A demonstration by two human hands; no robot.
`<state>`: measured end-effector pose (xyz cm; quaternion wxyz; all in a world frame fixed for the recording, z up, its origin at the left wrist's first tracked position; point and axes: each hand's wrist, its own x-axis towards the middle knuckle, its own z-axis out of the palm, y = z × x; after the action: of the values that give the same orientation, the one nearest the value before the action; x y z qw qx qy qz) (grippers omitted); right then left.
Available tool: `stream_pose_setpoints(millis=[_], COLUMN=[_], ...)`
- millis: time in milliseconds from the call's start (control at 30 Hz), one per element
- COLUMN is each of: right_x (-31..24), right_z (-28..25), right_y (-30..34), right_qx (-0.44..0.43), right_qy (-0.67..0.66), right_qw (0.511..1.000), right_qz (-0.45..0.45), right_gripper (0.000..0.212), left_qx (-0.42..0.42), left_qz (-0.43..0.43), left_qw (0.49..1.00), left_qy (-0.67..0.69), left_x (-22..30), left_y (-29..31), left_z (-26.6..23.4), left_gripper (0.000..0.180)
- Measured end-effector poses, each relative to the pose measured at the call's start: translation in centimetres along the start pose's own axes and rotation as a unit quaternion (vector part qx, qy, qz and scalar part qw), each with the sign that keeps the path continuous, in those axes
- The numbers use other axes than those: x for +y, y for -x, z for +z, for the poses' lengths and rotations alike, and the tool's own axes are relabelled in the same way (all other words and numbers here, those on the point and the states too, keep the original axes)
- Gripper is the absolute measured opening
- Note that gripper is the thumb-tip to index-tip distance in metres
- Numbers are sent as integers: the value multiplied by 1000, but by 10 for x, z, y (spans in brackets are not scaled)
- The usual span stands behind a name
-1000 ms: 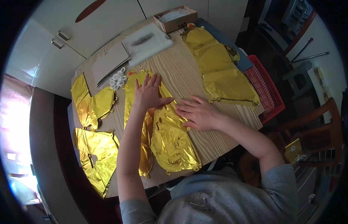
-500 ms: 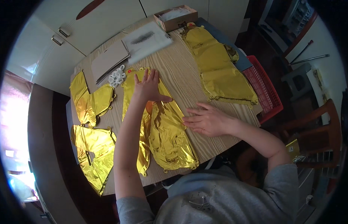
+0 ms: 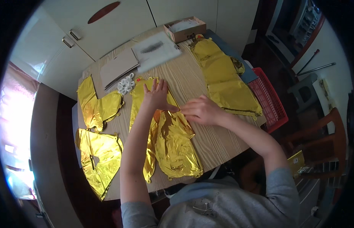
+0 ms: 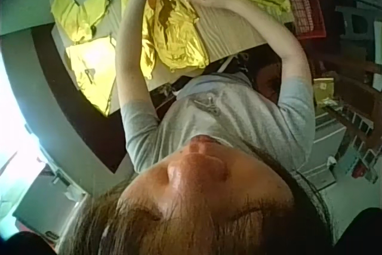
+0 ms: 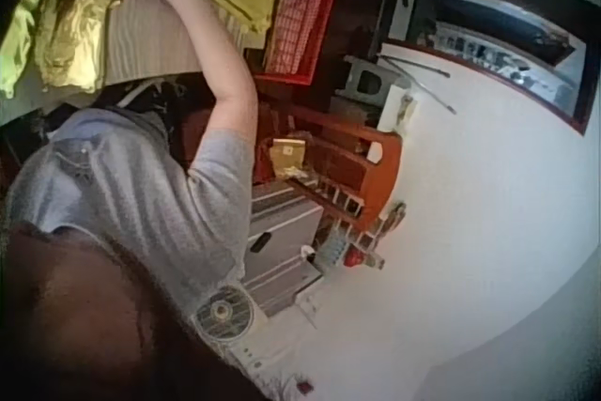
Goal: Folding foil balloons and placing them into cardboard packaging.
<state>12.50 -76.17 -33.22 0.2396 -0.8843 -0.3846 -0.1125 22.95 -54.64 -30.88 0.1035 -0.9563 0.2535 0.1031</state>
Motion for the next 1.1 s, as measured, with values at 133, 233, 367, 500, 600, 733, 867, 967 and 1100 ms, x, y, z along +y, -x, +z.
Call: stream_pose_setpoints(millis=[133, 233, 367, 500, 600, 733, 867, 967, 1100], right_x=[21, 28, 22, 6, -12, -21, -24, -25, -27], right_z=[11, 18, 9, -5, -13, -11, -3, 5, 9], right_y=[-20, -22, -23, -26, -23, 3, 28, 40, 46], right_qx=[-51, -60, -105, -135, -153, -143, -61, -21, 1], right_qy=[51, 84, 118, 171, 182, 115, 85, 74, 48], right_qw=[997, 995, 987, 976, 971, 983, 994, 996, 999], right_qz=[11, -5, -13, -7, -18, -30, -42, -39, -9], right_gripper=[39, 49, 62, 70, 70, 59, 48, 43, 37], left_qx=[5, 5, 3, 3, 10, 7, 8, 13, 74], left_qz=[-5, -5, -10, -10, -8, -7, -7, -6, 5], left_qw=[1000, 1000, 1000, 1000, 1000, 1000, 1000, 1000, 997], left_qy=[-3, 0, 8, 15, 10, 11, 5, 6, 8], left_x=[2, 1, 2, 2, 1, 2, 1, 1, 0], left_y=[2, 2, 6, 4, 2, 4, 3, 3, 12], left_z=[-2, -1, -3, -2, 2, 0, 2, 1, 4], left_gripper=[144, 144, 144, 144, 144, 145, 146, 146, 134])
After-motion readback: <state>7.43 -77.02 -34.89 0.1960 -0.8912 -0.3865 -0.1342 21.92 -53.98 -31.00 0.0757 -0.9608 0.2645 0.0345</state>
